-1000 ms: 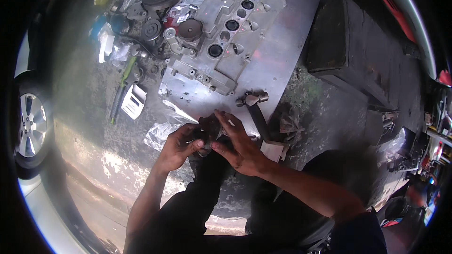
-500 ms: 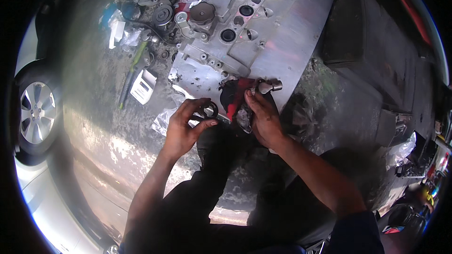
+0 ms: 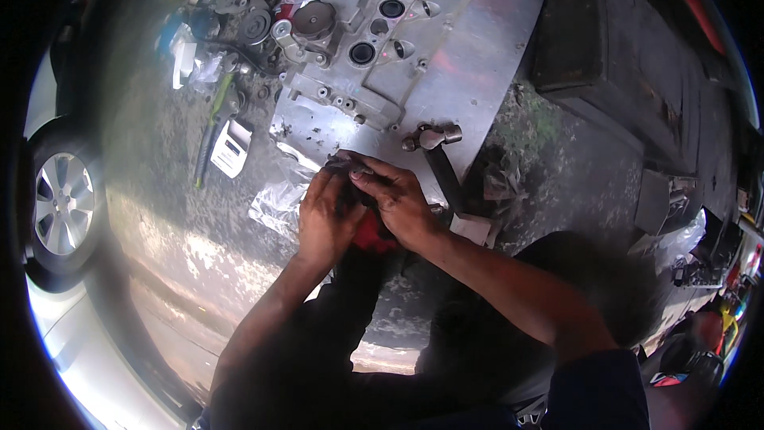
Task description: Insert seals and components into an engine cylinder head using a hammer and hands.
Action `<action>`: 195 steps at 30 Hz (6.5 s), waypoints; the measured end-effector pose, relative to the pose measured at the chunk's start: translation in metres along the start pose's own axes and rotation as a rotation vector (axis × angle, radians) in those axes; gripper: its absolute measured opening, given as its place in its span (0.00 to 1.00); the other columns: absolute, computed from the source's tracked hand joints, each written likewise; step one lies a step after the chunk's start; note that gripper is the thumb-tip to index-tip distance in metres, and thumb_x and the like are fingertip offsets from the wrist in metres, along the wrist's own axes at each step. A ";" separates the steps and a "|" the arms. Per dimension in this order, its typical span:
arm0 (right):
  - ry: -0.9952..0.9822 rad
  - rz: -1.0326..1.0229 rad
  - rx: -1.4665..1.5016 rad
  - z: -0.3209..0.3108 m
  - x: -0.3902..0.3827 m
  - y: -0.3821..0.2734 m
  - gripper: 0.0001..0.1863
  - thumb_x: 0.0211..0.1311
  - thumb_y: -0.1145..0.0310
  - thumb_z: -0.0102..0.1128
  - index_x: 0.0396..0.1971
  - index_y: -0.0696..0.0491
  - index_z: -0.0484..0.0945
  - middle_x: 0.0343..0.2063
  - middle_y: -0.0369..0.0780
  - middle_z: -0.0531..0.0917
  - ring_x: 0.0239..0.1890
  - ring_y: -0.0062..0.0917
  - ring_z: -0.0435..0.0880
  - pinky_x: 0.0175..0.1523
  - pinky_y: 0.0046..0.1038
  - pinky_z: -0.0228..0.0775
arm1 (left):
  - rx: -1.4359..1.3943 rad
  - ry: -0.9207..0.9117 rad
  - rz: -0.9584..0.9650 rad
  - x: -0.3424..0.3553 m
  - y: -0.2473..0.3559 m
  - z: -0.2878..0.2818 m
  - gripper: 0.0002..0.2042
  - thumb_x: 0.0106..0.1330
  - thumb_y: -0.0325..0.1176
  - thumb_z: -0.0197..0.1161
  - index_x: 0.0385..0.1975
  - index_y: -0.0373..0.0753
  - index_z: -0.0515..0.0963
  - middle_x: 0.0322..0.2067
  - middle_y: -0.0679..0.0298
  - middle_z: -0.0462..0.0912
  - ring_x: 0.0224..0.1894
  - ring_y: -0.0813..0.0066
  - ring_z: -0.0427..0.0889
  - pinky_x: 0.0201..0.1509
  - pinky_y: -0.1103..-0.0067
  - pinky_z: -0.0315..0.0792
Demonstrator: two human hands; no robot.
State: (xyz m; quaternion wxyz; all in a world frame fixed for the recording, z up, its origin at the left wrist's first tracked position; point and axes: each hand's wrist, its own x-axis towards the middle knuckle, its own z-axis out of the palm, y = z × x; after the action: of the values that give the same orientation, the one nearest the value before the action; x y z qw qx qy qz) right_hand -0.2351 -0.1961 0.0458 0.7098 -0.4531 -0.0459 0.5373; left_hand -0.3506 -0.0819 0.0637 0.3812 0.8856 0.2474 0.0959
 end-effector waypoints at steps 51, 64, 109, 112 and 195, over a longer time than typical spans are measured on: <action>0.287 0.073 0.082 -0.014 0.020 -0.021 0.16 0.80 0.60 0.58 0.57 0.54 0.78 0.53 0.38 0.85 0.55 0.27 0.83 0.62 0.32 0.74 | 0.121 -0.002 0.078 0.011 0.020 -0.017 0.32 0.60 0.33 0.74 0.67 0.49 0.73 0.68 0.43 0.64 0.67 0.37 0.69 0.69 0.55 0.71; 0.033 0.206 0.072 -0.006 0.008 -0.040 0.21 0.78 0.65 0.61 0.65 0.54 0.76 0.58 0.37 0.84 0.61 0.25 0.81 0.69 0.33 0.71 | -0.082 0.050 0.054 0.022 0.009 -0.026 0.26 0.62 0.32 0.75 0.60 0.38 0.77 0.65 0.49 0.68 0.69 0.43 0.67 0.73 0.58 0.66; -0.080 -0.322 -0.688 -0.025 -0.009 -0.050 0.13 0.74 0.76 0.61 0.54 0.56 0.84 0.45 0.41 0.87 0.46 0.19 0.83 0.53 0.26 0.76 | -0.142 0.067 0.099 0.032 0.017 -0.014 0.20 0.66 0.32 0.74 0.53 0.29 0.80 0.48 0.49 0.83 0.50 0.49 0.86 0.54 0.65 0.78; -0.130 -0.811 -1.045 -0.065 0.003 -0.030 0.20 0.69 0.81 0.57 0.58 0.54 0.83 0.54 0.44 0.87 0.53 0.31 0.87 0.62 0.30 0.77 | -0.374 -0.086 0.045 0.038 0.020 -0.022 0.19 0.67 0.33 0.74 0.52 0.28 0.80 0.49 0.51 0.83 0.53 0.58 0.86 0.56 0.68 0.77; 0.476 -0.228 -0.757 -0.084 0.034 -0.088 0.25 0.76 0.48 0.63 0.47 0.59 0.81 0.32 0.38 0.82 0.36 0.26 0.72 0.50 0.29 0.70 | 0.544 0.245 -0.085 0.021 -0.147 -0.011 0.17 0.69 0.36 0.70 0.58 0.51 0.84 0.57 0.63 0.79 0.64 0.53 0.71 0.67 0.55 0.65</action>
State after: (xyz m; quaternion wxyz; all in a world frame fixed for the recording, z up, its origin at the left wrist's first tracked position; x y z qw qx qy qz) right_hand -0.1111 -0.2197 0.0434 0.5396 -0.7833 -0.1243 0.2824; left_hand -0.3901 0.0218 -0.0355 0.1012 0.9258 0.3452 0.1160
